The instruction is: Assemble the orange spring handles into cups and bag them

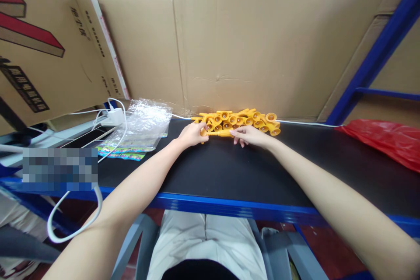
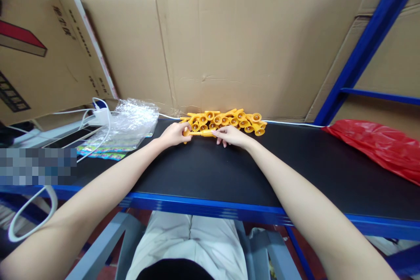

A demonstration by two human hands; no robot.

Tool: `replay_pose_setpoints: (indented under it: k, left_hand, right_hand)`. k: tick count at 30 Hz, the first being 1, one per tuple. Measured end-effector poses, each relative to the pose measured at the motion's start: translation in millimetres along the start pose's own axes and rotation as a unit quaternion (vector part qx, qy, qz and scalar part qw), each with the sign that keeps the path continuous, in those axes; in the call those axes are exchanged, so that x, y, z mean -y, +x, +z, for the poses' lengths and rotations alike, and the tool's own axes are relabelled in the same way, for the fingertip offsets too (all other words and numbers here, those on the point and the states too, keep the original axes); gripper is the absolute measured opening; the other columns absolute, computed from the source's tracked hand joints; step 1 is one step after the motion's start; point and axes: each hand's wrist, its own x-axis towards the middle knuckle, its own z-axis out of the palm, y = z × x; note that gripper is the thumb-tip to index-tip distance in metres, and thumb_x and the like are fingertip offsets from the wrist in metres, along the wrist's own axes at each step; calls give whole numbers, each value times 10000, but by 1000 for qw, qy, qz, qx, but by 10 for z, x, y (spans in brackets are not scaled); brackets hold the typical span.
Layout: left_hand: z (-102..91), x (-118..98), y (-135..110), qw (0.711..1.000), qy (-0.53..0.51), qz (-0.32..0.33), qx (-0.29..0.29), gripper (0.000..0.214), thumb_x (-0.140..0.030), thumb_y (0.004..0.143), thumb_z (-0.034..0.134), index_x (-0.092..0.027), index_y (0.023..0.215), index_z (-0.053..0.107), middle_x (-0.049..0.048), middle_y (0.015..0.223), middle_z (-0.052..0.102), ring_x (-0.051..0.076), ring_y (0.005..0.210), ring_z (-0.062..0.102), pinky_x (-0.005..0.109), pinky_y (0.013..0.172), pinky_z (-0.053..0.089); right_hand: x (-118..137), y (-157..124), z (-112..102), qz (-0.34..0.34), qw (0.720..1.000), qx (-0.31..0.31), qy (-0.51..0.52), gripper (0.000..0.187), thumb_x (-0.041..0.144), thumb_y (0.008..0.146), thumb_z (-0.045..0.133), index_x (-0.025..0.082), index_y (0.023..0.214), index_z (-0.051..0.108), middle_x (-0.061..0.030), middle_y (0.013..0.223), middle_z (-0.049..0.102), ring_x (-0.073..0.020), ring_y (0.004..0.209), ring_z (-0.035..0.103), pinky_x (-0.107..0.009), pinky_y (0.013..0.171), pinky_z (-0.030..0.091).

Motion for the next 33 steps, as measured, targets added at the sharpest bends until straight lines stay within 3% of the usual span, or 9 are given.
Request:
replay_pose_setpoints:
  k: [3,5,10,15,23,33]
  left_hand:
    - [5,-1,3,1000,-8,0,-3,268,-348,672,559,-229,911,588,-4,712,612,156,650,558,238,579,379]
    - [7,-4,4,1000,-12,1,-4,267,-345,670,560,-229,908,588,-7,711,610,153,643,555,237,574,374]
    - [-9,-20,-2,1000,-18,3,-7,264,-347,668,567,-221,898,591,-8,709,603,146,633,551,234,560,367]
    - [-41,-37,-14,1000,-9,-2,-6,265,-339,667,569,-219,901,591,-7,714,601,146,647,555,229,560,365]
    - [-50,-57,-22,1000,3,0,3,279,-335,681,558,-224,935,585,-1,744,618,155,684,574,237,591,386]
    - [-44,-73,-25,1000,21,1,-1,293,-346,682,560,-231,950,590,7,752,628,176,709,587,248,604,410]
  right_hand:
    - [-17,1,-14,-6,1000,-2,25,555,411,712,635,171,1187,475,-77,953,626,-82,550,555,-218,488,423]
    - [-21,3,-14,-17,999,-9,43,660,337,663,685,208,1243,399,-81,1045,586,-81,569,569,-227,518,452]
    - [8,3,-3,-29,997,-32,60,459,295,660,678,201,1060,475,-67,1025,586,-83,565,577,-251,557,472]
    - [51,-25,-20,-35,998,-1,54,326,416,737,606,155,914,523,-64,839,650,-104,566,586,-243,541,444]
    - [80,-27,4,-17,998,23,51,447,580,789,464,150,675,511,-57,621,639,-84,464,525,-216,441,364]
    - [65,-31,26,-4,998,35,56,533,624,800,392,137,629,526,-68,608,632,-82,453,514,-222,448,336]
